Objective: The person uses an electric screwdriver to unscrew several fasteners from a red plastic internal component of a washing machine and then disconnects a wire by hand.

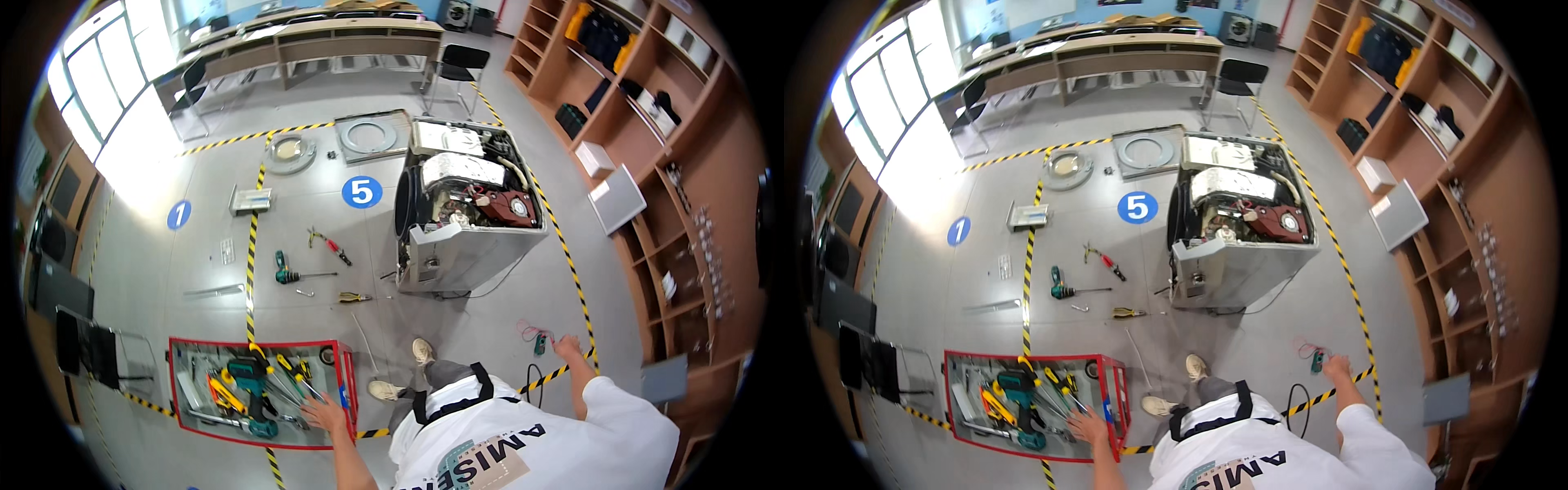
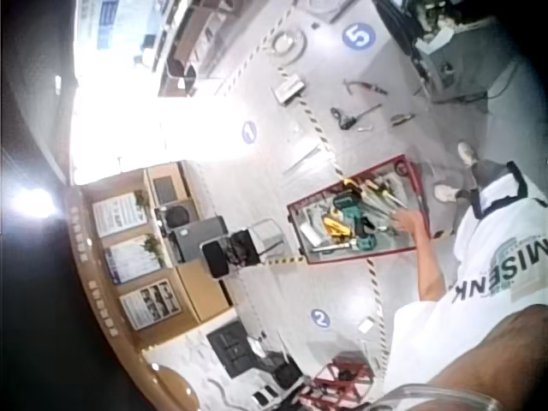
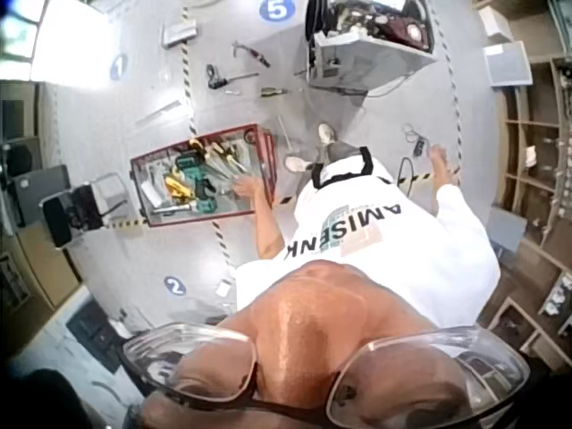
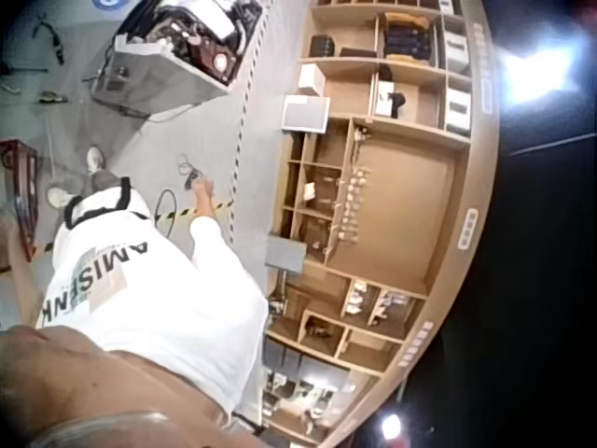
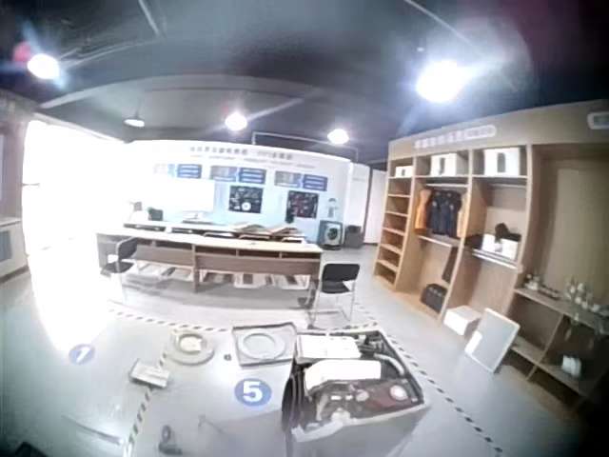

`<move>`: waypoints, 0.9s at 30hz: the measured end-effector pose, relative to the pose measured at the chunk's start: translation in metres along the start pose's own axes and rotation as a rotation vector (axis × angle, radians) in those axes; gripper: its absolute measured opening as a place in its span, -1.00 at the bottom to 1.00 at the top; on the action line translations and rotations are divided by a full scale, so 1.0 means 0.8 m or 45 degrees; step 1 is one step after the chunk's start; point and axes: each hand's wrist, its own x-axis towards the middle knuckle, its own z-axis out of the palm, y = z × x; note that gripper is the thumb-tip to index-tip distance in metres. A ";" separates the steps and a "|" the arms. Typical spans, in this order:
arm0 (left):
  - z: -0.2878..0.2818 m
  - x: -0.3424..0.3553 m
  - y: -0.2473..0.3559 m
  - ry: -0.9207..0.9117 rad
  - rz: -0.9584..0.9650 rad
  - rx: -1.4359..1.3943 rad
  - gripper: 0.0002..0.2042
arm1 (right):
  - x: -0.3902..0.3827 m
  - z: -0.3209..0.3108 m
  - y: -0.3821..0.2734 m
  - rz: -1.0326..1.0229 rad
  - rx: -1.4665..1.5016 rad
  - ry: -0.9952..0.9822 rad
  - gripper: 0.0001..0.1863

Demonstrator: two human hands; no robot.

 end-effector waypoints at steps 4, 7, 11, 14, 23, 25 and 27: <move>0.006 -0.005 -0.005 -0.143 0.028 0.138 -0.39 | 0.061 0.061 0.060 -0.055 -0.025 -0.042 -0.55; 0.003 -0.009 -0.010 -0.163 0.051 0.135 -0.38 | 0.011 0.033 0.041 -0.027 0.017 0.018 -0.58; 0.007 -0.019 -0.013 0.020 0.085 0.171 -0.41 | 0.017 0.040 0.062 0.040 0.011 0.015 -0.60; 0.010 -0.034 0.009 0.219 0.161 0.197 -0.45 | 0.041 0.049 0.082 0.080 0.041 -0.079 -0.59; 0.037 -0.120 0.159 0.517 0.513 0.049 -0.48 | 0.189 0.104 0.157 0.069 0.249 -0.227 -0.62; 0.049 -0.150 0.221 0.550 0.601 0.008 -0.47 | 0.225 0.113 0.177 0.045 0.283 -0.216 -0.64; 0.068 -0.183 0.281 0.561 0.739 -0.021 -0.47 | 0.258 0.115 0.195 0.071 0.372 -0.177 -0.64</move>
